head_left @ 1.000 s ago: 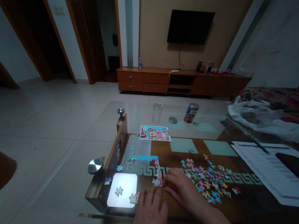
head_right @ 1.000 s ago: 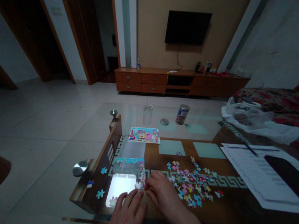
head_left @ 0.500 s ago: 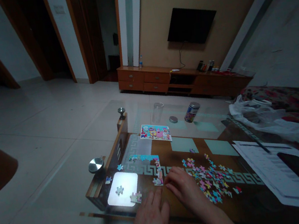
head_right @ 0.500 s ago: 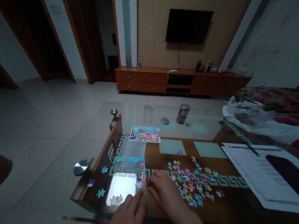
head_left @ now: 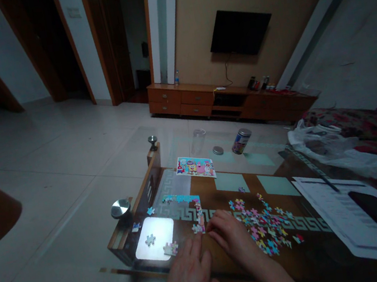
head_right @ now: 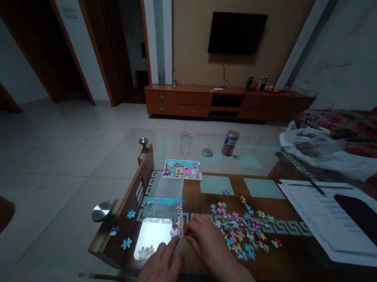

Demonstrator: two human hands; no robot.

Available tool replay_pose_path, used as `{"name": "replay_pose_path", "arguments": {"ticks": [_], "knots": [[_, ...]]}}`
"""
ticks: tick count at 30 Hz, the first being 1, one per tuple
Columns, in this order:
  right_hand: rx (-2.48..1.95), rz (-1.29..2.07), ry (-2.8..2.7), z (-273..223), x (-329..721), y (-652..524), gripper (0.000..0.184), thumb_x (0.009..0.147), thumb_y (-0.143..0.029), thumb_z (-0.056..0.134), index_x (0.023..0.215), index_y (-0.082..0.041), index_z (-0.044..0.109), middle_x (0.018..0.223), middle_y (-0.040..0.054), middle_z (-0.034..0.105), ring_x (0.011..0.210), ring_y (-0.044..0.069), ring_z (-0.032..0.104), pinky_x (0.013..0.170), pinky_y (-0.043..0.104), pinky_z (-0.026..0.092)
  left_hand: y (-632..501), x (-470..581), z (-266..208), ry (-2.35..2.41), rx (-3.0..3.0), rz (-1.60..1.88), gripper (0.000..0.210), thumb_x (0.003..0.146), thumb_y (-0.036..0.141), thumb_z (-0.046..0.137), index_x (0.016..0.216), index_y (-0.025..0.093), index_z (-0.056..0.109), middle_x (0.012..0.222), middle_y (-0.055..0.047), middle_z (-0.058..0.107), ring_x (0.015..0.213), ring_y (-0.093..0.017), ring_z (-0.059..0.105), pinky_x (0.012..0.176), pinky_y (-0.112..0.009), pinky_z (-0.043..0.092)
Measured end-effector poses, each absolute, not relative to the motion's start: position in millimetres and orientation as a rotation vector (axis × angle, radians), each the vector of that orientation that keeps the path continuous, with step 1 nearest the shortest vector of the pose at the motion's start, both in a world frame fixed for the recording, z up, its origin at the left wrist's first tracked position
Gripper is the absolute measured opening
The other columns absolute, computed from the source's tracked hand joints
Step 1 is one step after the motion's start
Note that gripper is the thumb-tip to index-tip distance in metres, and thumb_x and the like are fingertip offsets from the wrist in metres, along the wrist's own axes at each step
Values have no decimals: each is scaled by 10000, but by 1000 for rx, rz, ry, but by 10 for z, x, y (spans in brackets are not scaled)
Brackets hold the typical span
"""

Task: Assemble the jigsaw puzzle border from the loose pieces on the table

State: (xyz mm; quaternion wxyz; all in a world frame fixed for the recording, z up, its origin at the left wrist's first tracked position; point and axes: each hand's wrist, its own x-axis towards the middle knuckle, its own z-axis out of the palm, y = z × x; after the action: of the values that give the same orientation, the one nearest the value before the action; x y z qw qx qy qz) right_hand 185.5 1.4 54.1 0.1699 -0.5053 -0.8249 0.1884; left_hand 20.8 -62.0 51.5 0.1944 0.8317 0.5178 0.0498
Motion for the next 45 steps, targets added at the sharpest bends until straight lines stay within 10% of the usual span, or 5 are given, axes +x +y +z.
{"name": "replay_pose_path", "arguments": {"ticks": [45], "knots": [[-1413, 546, -2318, 522, 1861, 4, 179, 795, -13, 562, 773, -185, 609, 867, 43, 601, 852, 194, 544, 739, 306, 426, -584, 259, 689, 1513, 2268, 97, 366, 815, 176, 575, 1180, 158, 568, 1444, -138, 441, 1250, -294, 484, 1018, -451, 432]]}}
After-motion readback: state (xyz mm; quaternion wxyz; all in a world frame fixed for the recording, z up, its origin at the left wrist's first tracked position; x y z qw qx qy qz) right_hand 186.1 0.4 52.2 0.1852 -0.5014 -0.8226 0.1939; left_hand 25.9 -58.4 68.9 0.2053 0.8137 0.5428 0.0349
